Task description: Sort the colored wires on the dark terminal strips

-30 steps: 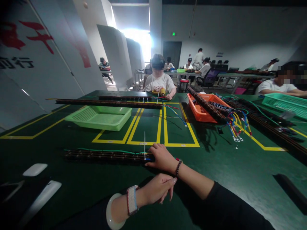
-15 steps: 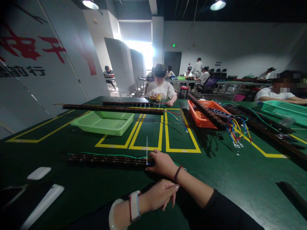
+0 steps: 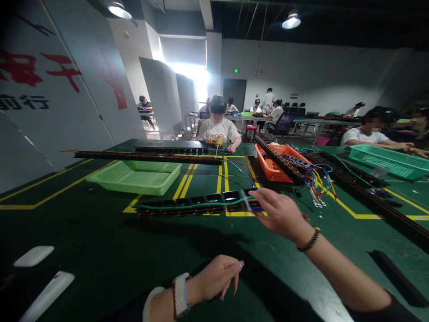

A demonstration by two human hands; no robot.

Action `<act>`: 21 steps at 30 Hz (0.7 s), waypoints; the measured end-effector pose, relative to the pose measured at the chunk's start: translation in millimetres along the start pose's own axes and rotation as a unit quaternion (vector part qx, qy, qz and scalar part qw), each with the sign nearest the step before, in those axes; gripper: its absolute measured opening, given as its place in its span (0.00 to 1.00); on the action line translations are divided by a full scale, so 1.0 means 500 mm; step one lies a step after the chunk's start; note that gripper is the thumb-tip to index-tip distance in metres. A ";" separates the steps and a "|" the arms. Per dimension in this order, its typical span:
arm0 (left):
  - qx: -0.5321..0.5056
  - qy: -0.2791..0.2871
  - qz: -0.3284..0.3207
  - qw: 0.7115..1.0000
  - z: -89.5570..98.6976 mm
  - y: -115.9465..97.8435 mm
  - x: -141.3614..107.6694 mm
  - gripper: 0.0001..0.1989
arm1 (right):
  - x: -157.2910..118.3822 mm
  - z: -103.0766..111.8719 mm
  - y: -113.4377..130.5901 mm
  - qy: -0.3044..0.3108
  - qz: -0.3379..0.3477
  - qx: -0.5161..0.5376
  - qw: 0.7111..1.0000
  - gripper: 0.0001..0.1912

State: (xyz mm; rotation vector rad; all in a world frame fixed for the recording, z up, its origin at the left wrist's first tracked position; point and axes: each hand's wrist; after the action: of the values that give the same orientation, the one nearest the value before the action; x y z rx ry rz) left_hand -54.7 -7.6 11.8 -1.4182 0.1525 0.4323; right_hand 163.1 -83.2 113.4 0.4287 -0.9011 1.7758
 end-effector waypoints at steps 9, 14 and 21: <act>-0.004 0.007 0.028 1.000 0.005 -0.033 -0.024 0.27 | -0.163 0.239 -0.214 0.008 -0.235 -0.358 0.903 0.27; -0.011 0.006 0.041 0.999 0.006 -0.038 -0.027 0.25 | -0.160 0.222 -0.304 0.076 -0.390 -0.424 0.814 0.31; 0.004 0.004 0.026 1.000 0.006 -0.018 -0.012 0.27 | -0.114 0.129 -0.435 0.184 -0.463 -0.330 0.801 0.37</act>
State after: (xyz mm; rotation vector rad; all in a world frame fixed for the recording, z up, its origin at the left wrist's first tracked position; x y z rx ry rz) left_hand -57.2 -6.8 22.9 -1.4104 0.1974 0.4684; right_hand 375.3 -132.0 198.7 0.0168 -0.7623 0.5400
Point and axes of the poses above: each hand's wrist, its own x-axis towards the middle knuckle, its own z-axis out of the back of the hand, y = z × x, and after that the axes turned 6 degrees about z, right-handed
